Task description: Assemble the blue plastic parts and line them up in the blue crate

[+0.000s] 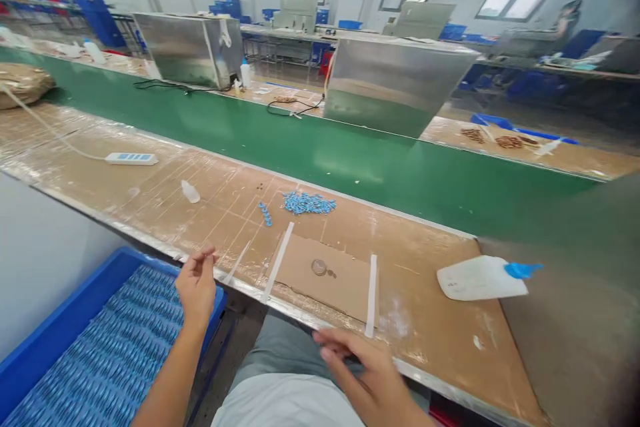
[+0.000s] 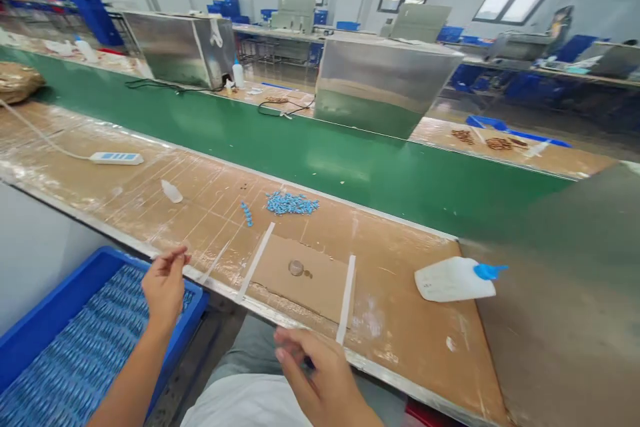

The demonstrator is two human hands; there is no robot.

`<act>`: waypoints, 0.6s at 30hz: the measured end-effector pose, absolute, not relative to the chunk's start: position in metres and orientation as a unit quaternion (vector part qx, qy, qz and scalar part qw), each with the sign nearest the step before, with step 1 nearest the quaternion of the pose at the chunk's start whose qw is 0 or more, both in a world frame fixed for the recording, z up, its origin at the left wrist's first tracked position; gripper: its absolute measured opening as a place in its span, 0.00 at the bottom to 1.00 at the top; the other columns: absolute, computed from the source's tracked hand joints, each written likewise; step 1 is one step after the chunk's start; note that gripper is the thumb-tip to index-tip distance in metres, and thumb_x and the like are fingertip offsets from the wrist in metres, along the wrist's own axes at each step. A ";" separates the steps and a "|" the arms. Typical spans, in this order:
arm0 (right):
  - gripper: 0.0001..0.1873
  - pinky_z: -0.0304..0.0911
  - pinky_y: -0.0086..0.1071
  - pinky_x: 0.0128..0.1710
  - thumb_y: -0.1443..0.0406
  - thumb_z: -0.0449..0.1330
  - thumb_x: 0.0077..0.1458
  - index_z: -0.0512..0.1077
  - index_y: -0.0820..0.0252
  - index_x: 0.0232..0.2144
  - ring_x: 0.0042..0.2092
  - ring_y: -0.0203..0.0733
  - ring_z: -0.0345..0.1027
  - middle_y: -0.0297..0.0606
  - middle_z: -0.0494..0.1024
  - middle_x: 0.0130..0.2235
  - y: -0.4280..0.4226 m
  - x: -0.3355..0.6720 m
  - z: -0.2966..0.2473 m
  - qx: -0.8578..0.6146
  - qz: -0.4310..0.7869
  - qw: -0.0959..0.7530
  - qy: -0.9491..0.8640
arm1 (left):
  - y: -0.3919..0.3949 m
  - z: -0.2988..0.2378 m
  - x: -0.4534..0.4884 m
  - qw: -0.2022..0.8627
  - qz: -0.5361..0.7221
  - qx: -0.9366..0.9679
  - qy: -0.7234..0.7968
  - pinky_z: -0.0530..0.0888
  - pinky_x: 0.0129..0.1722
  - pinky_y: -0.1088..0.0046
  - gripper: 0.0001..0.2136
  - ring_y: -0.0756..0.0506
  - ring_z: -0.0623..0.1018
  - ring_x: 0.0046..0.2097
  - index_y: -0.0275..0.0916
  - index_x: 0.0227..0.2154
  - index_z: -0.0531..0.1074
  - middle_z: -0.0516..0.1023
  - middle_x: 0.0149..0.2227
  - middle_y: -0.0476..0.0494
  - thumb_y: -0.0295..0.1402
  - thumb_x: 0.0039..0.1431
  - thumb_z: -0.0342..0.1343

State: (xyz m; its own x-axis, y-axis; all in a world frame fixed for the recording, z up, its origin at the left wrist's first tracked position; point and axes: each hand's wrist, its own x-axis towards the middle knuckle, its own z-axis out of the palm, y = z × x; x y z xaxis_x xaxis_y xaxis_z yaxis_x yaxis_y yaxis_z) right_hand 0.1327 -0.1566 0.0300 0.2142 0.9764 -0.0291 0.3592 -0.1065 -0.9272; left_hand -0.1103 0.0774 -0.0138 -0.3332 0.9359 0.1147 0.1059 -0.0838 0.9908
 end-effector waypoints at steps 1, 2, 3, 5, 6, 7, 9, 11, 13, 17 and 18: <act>0.17 0.76 0.38 0.38 0.56 0.62 0.63 0.73 0.50 0.53 0.40 0.44 0.75 0.43 0.79 0.48 -0.138 0.124 0.016 -0.630 0.388 0.417 -0.528 | 0.073 -0.038 -0.126 0.356 0.538 0.458 0.612 0.76 0.43 0.65 0.17 0.45 0.79 0.37 0.35 0.39 0.77 0.80 0.36 0.42 0.44 0.52 0.61; 0.22 0.75 0.38 0.37 0.58 0.61 0.62 0.69 0.51 0.58 0.40 0.45 0.75 0.44 0.77 0.51 -0.115 0.113 0.001 -0.619 0.400 0.414 -0.534 | 0.068 -0.059 -0.143 0.337 0.515 0.462 0.638 0.75 0.44 0.64 0.17 0.44 0.80 0.38 0.35 0.39 0.77 0.80 0.37 0.41 0.44 0.53 0.59; 0.26 0.75 0.38 0.36 0.59 0.62 0.61 0.66 0.53 0.60 0.39 0.45 0.75 0.46 0.76 0.52 -0.090 0.102 -0.013 -0.623 0.383 0.414 -0.542 | 0.061 -0.077 -0.160 0.312 0.499 0.464 0.662 0.75 0.44 0.64 0.17 0.43 0.80 0.38 0.36 0.40 0.77 0.80 0.36 0.41 0.44 0.54 0.57; 0.29 0.74 0.43 0.44 0.61 0.61 0.59 0.63 0.58 0.61 0.41 0.46 0.74 0.49 0.74 0.53 -0.035 0.081 -0.037 -0.669 0.288 0.404 -0.554 | 0.047 -0.099 -0.190 0.291 0.486 0.455 0.687 0.75 0.43 0.63 0.17 0.42 0.80 0.38 0.36 0.40 0.77 0.80 0.35 0.41 0.44 0.54 0.55; 0.30 0.72 0.44 0.48 0.62 0.62 0.59 0.62 0.61 0.61 0.45 0.48 0.73 0.51 0.72 0.54 -0.008 0.073 -0.046 -0.698 0.237 0.380 -0.559 | 0.040 -0.104 -0.201 0.283 0.485 0.459 0.689 0.76 0.43 0.63 0.17 0.42 0.80 0.38 0.37 0.40 0.77 0.80 0.36 0.41 0.44 0.55 0.55; 0.31 0.71 0.44 0.51 0.62 0.62 0.58 0.62 0.62 0.62 0.50 0.51 0.71 0.52 0.71 0.54 0.017 0.067 -0.051 -0.726 0.191 0.355 -0.557 | 0.035 -0.106 -0.210 0.278 0.485 0.467 0.685 0.76 0.43 0.63 0.16 0.42 0.80 0.37 0.37 0.39 0.77 0.80 0.37 0.41 0.43 0.56 0.55; 0.34 0.66 0.49 0.55 0.61 0.61 0.59 0.58 0.69 0.64 0.59 0.60 0.64 0.61 0.65 0.58 0.059 0.065 -0.056 -0.752 0.162 0.343 -0.539 | 0.027 -0.105 -0.220 0.267 0.486 0.492 0.671 0.76 0.43 0.63 0.15 0.43 0.80 0.37 0.38 0.39 0.77 0.79 0.39 0.41 0.43 0.57 0.55; 0.37 0.65 0.50 0.55 0.60 0.61 0.60 0.55 0.75 0.64 0.59 0.64 0.62 0.67 0.61 0.60 0.090 0.072 -0.057 -0.770 0.147 0.333 -0.524 | 0.022 -0.104 -0.224 0.267 0.488 0.506 0.659 0.76 0.43 0.64 0.13 0.44 0.80 0.37 0.38 0.38 0.77 0.78 0.41 0.41 0.42 0.58 0.55; 0.35 0.64 0.48 0.54 0.61 0.62 0.59 0.58 0.76 0.63 0.57 0.63 0.64 0.66 0.62 0.59 0.112 0.085 -0.056 -0.780 0.136 0.322 -0.519 | 0.020 -0.104 -0.225 0.280 0.489 0.503 0.656 0.77 0.42 0.65 0.13 0.45 0.80 0.36 0.38 0.37 0.77 0.78 0.42 0.41 0.42 0.58 0.56; 0.18 0.62 0.41 0.53 0.64 0.66 0.56 0.72 0.68 0.47 0.52 0.55 0.67 0.54 0.72 0.49 0.142 0.106 -0.061 -0.784 0.132 0.295 -0.530 | 0.025 -0.100 -0.221 0.319 0.491 0.492 0.644 0.78 0.40 0.65 0.12 0.45 0.78 0.35 0.38 0.35 0.78 0.77 0.41 0.40 0.42 0.58 0.56; 0.13 0.62 0.39 0.51 0.64 0.66 0.56 0.74 0.66 0.42 0.49 0.52 0.68 0.51 0.74 0.45 0.148 0.109 -0.063 -0.783 0.135 0.287 -0.534 | 0.027 -0.099 -0.219 0.328 0.493 0.495 0.637 0.78 0.39 0.65 0.12 0.45 0.78 0.35 0.38 0.35 0.78 0.77 0.41 0.40 0.42 0.58 0.56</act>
State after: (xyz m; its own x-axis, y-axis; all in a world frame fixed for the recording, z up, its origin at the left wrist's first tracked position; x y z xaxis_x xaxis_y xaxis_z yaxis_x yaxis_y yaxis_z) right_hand 0.1086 0.1483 -0.0629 0.3924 0.9148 0.0957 0.7596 -0.2636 -0.5945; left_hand -0.2188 0.0274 -0.0987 -0.2958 0.9527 0.0703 0.3073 0.0253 0.9513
